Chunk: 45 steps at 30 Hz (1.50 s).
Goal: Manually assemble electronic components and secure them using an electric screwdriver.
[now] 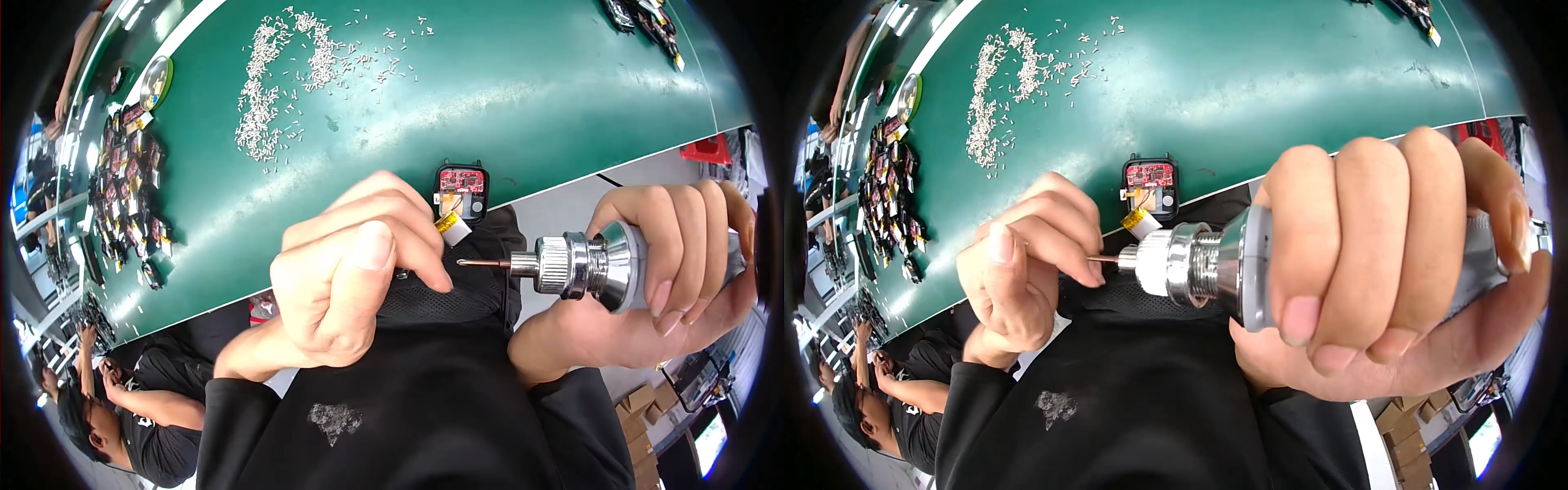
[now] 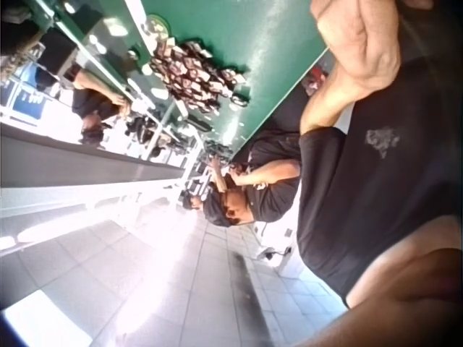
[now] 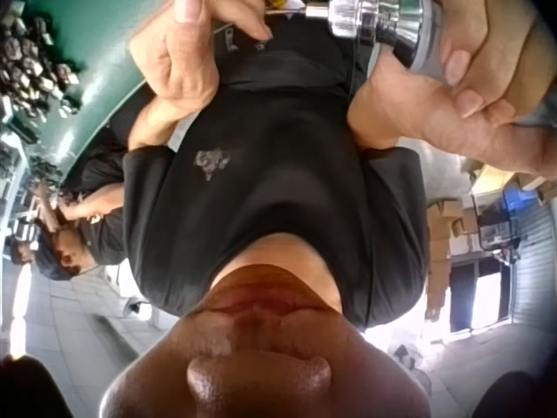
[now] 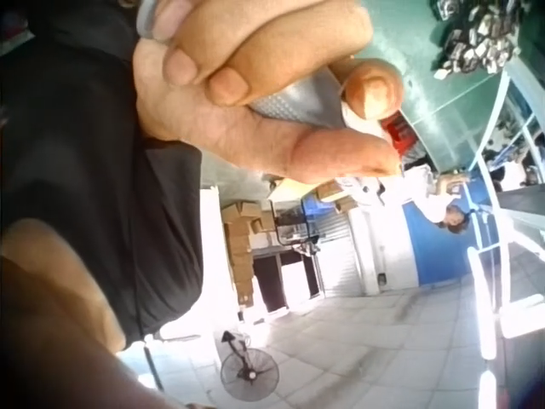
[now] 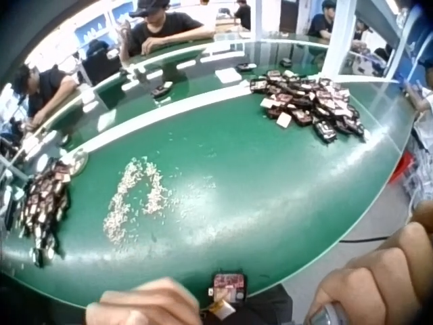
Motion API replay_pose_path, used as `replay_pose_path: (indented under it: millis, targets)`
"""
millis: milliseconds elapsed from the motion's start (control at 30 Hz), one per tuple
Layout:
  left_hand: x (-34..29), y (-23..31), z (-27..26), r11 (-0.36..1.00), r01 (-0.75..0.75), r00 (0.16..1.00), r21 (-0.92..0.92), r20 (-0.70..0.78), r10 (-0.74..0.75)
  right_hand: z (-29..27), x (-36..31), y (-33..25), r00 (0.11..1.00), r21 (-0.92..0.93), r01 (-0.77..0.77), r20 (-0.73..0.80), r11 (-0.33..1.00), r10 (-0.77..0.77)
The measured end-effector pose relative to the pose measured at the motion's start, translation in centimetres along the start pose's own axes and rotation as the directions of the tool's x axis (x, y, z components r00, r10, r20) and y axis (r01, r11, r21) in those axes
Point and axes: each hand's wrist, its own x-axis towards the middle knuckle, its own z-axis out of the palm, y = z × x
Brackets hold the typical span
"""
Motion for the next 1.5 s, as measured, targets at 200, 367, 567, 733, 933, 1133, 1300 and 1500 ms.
replay_pose_path:
  millis: [200, 367, 567, 733, 933, 1133, 1300, 1500]
  targets:
    - [-1.4, -0.5, 2.3, 0.865, 0.073, 0.996, -0.496, -0.012, -0.091, 0.6, -0.5, 0.9, 0.999, 0.071, 0.003, -0.049, 0.997, 0.000]
    - [-1.6, -0.1, 3.0, 0.821, 0.088, 0.995, -0.565, 0.007, -0.102, 0.6, -0.8, 0.9, 0.998, 0.090, -0.027, -0.050, 0.996, 0.032]
    - [-1.8, 0.0, 3.3, 0.805, 0.101, 0.993, -0.585, 0.012, -0.115, 0.7, -1.1, 0.9, 0.998, 0.105, 0.006, -0.058, 0.994, 0.000]
    - [-1.7, -0.3, 3.9, 0.828, 0.072, 0.993, -0.556, -0.038, -0.111, -0.3, -0.8, 0.3, 0.999, 0.051, -0.041, -0.003, 0.998, 0.042]
    - [-1.2, -0.6, 3.9, 0.928, 0.069, 0.994, -0.366, -0.056, -0.096, -1.2, -0.5, 0.0, 0.997, 0.010, -0.074, -0.004, 0.997, 0.074]
    - [-1.1, -0.6, 4.0, 0.920, 0.178, 0.977, -0.349, -0.046, -0.207, -2.0, -0.4, -0.2, 0.995, 0.014, -0.099, -0.025, 0.995, 0.099]
    - [-1.2, -0.4, 2.2, 0.988, 0.149, 0.989, -0.049, 0.000, -0.149, -2.2, -0.2, -0.1, 0.997, 0.046, -0.013, -0.082, 0.999, 0.017]
    - [-0.7, 1.0, -0.3, 0.971, 0.192, 0.959, -0.143, -0.182, -0.216, -3.1, -0.2, -0.1, 0.991, 0.116, 0.021, -0.134, 0.993, -0.005]
